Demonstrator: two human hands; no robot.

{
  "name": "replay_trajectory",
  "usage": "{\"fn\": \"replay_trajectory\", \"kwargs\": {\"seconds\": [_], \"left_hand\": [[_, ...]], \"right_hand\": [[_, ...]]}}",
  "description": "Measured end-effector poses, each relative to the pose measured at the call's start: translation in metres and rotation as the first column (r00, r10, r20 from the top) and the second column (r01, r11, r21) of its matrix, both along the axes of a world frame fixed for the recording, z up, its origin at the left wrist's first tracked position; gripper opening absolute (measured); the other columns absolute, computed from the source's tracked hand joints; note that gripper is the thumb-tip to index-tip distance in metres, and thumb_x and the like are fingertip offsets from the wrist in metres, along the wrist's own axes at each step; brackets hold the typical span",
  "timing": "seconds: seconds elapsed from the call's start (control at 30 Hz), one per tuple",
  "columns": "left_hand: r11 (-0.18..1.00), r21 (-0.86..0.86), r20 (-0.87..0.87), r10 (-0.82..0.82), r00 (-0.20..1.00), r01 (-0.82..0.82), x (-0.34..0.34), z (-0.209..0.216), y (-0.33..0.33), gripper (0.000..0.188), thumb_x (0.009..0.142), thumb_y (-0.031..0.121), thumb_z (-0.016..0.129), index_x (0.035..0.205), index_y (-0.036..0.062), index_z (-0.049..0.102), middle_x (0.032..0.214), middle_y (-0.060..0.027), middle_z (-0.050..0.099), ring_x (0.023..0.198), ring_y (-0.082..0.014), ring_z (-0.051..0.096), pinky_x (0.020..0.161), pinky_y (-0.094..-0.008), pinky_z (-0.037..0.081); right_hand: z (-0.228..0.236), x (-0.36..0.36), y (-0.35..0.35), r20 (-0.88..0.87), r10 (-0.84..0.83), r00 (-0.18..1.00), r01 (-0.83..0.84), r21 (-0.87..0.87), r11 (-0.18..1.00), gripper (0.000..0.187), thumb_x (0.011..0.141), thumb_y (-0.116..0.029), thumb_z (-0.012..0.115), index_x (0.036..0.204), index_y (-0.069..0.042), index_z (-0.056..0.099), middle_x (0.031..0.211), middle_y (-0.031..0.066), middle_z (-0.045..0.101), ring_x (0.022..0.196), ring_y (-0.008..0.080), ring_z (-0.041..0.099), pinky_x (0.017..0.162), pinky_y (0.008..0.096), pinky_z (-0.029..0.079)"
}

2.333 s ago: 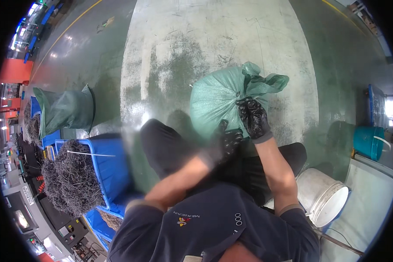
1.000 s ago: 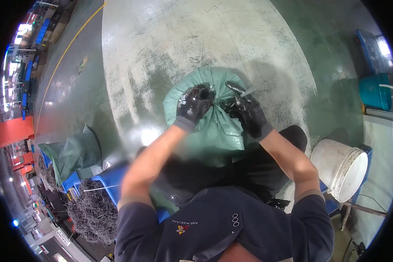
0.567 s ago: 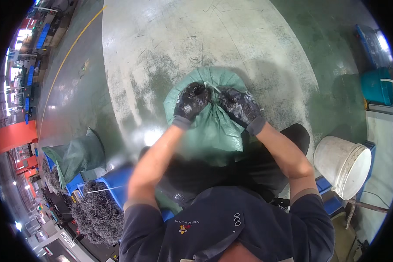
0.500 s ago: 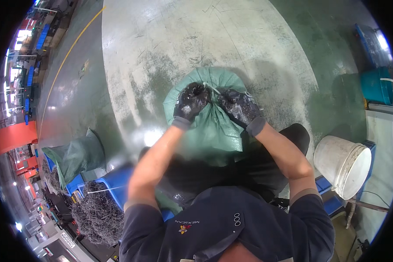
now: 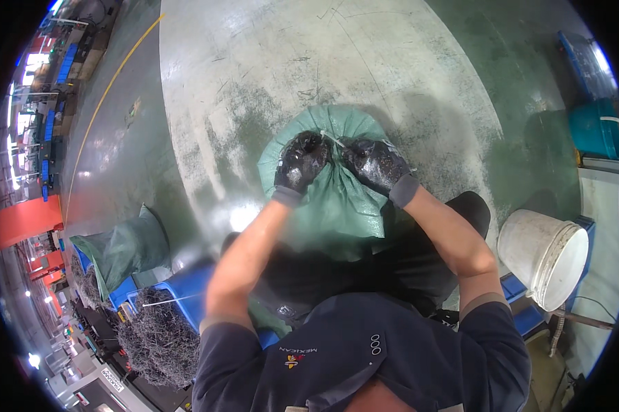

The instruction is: Packing industrial scraps into bags, loading them onto a trolley for transport, and sweeping the workstation floor.

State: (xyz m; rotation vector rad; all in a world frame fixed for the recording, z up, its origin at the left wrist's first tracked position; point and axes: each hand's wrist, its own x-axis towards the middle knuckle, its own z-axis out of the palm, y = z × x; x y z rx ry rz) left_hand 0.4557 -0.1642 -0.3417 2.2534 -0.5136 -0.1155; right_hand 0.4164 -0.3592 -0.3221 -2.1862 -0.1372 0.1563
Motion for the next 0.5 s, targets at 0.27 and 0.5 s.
{"fn": "replay_trajectory", "kwargs": {"seconds": [0.27, 0.5], "left_hand": [[0.998, 0.019, 0.124, -0.056, 0.991, 0.054, -0.002, -0.006, 0.0, 0.025, 0.082, 0.024, 0.06, 0.096, 0.0038, 0.065, 0.097, -0.0154, 0.064, 0.089, -0.032, 0.06, 0.08, -0.0393, 0.047], [0.986, 0.122, 0.145, -0.129, 0.981, 0.112, 0.001, -0.001, 0.002, 0.026, 0.082, 0.025, 0.059, 0.099, 0.0061, 0.064, 0.099, -0.0131, 0.064, 0.092, -0.031, 0.059, 0.082, -0.0399, 0.046]], "right_hand": [[0.01, 0.015, 0.0, -0.101, 0.099, 0.99, -0.113, -0.145, 0.983, 0.03, 0.085, -0.032, 0.049, 0.095, -0.01, 0.065, 0.089, 0.0163, 0.064, 0.081, 0.0343, 0.061, 0.072, 0.0427, 0.048], [0.013, 0.016, 0.015, -0.011, 0.082, 0.997, -0.08, -0.366, 0.927, 0.025, 0.081, -0.024, 0.047, 0.089, -0.006, 0.064, 0.083, 0.0181, 0.064, 0.079, 0.0322, 0.063, 0.072, 0.0422, 0.05]]}}
